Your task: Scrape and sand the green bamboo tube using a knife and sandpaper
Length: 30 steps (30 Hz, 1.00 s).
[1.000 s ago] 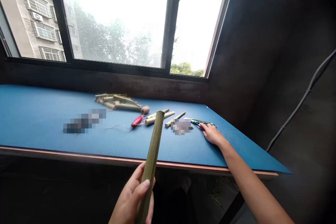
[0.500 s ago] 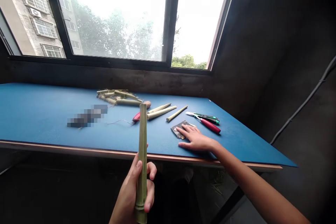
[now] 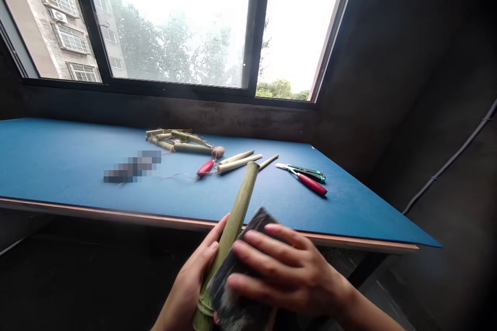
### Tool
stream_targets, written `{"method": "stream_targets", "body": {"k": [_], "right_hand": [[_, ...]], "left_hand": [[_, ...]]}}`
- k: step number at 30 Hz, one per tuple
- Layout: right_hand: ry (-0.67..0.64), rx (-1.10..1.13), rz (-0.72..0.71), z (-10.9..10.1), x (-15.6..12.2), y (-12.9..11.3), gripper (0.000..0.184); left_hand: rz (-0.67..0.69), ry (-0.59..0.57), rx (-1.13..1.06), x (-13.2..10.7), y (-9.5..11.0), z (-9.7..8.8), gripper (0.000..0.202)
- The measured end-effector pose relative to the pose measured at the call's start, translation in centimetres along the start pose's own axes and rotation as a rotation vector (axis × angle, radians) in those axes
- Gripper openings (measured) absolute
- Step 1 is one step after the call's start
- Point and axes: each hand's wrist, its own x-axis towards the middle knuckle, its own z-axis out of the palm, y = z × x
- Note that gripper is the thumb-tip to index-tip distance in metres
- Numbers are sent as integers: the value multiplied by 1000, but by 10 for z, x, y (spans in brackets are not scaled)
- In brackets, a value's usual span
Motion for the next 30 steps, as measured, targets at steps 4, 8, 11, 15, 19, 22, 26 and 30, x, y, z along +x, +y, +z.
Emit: {"method": "stream_targets", "body": {"k": [4,8,11,15,19,22,26,30], "right_hand": [[-72,-75,46,6,17,16,33],[-116,37,-7,8,11,26,32],[-112,-19,166,4,8,28,33],[-218,-15,109,-3,5,32,38],[-305,-65,159,-9,3,29,41],[-316,-113,215,-13,0,26,43],[-307,-121,224,-12,-5,25,43],[-317,-104,237,-5,-9,25,43]], "left_hand": [[-146,-38,36,-12,9,0,57],[-127,-10,88,-14,14,2,54],[-143,-101,26,-15,14,12,61],[-97,-30,103,-17,18,32,42],[-82,-74,229,-15,20,41,20],[-64,-107,259,-11,18,43,17],[-43,-96,251,-7,16,45,19],[-67,-99,295,-4,15,41,35]]}}
